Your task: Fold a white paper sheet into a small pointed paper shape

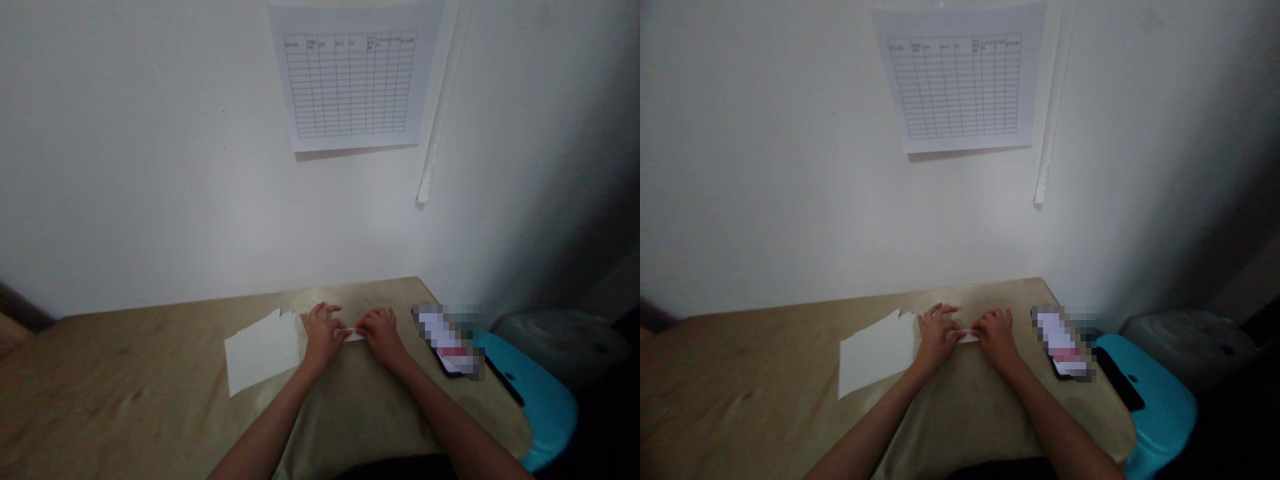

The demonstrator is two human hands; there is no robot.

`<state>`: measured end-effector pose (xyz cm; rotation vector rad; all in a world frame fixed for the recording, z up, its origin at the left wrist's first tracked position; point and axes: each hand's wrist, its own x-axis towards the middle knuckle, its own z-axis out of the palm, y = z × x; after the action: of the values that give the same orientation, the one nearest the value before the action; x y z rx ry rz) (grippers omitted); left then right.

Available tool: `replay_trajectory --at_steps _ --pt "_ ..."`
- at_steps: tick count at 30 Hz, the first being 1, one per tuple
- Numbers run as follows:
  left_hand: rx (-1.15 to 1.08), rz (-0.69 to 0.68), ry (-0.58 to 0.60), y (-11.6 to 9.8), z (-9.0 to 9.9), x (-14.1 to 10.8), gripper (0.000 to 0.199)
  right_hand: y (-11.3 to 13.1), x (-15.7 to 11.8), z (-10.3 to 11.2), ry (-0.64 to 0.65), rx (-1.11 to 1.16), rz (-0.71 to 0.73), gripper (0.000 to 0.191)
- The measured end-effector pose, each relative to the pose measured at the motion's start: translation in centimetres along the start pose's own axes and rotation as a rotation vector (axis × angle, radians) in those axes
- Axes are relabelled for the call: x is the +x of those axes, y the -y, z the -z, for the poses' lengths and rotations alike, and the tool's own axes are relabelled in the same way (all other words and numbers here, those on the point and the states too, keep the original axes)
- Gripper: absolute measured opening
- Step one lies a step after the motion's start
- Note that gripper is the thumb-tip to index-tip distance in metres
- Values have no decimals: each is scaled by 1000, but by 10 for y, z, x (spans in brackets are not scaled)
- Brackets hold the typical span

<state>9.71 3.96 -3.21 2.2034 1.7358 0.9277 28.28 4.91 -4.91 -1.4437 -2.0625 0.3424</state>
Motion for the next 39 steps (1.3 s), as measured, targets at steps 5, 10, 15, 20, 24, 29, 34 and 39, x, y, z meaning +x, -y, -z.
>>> replay_trajectory --at_steps 5,10,15,20,24,29,34,39 --pt "17 1 -10 3 -1 0 4 -1 0 2 -5 -34 -9 12" --pt "17 12 -19 2 0 0 4 1 -1 8 -20 -105 7 13" --pt "11 26 -23 2 3 1 3 -2 -1 5 33 -143 13 13" --pt "12 46 -19 2 5 1 3 -5 -1 5 45 -126 30 16" --pt "7 59 -25 4 4 2 4 -5 0 9 35 -164 40 14" --pt "2 76 -60 6 6 3 9 -6 1 11 19 -196 40 13" --pt "27 61 -87 5 10 2 13 -5 1 11 18 -155 50 14" --pt "33 40 -78 5 12 2 11 -3 0 13 12 -108 42 16"
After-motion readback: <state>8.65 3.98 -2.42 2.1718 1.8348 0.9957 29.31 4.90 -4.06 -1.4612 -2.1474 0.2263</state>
